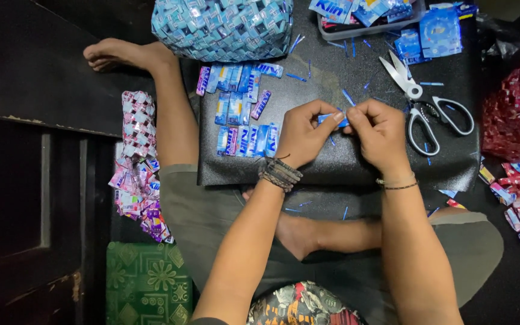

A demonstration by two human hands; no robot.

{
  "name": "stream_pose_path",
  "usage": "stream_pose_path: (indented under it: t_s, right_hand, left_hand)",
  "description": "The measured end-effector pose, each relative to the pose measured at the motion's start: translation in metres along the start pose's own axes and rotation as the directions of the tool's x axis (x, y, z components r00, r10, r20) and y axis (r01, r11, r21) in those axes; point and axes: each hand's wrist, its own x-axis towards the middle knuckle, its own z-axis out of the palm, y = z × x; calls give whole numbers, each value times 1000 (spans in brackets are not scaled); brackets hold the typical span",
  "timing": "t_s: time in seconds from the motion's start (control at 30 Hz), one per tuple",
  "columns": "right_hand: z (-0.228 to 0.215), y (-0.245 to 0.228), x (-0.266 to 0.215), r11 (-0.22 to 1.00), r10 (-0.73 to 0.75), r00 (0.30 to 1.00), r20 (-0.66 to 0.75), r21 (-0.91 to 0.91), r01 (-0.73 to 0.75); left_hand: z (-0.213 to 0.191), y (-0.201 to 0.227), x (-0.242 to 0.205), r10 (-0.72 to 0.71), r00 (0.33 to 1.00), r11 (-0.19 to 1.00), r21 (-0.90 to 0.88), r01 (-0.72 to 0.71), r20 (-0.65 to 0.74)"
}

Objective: The person folds and tears small plastic packets by hand and using scissors, placing them into a woven blue basket.

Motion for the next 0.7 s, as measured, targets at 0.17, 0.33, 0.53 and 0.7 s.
stream_pose_path:
  t_s: [0.17, 0.33, 0.53, 0.7]
  right_hand:
    - [-2, -2, 0, 999, -1, 1000, -28, 34, 2]
    - [-4, -4, 0, 999, 3, 999, -44, 42, -1]
    - [-4, 2, 1, 997, 36, 997, -62, 74, -31]
    - [-9, 15, 7, 892, 210, 965, -159, 434, -123]
  left_hand:
    - [0, -7, 2, 0, 1000, 999, -35, 0, -12]
    - [1, -8, 2, -18, 1000, 997, -79, 17, -8]
    - [0, -12, 3, -31, 999, 995, -96, 26, -42]
    - [-10, -25, 9, -116, 986, 975, -205, 89, -123]
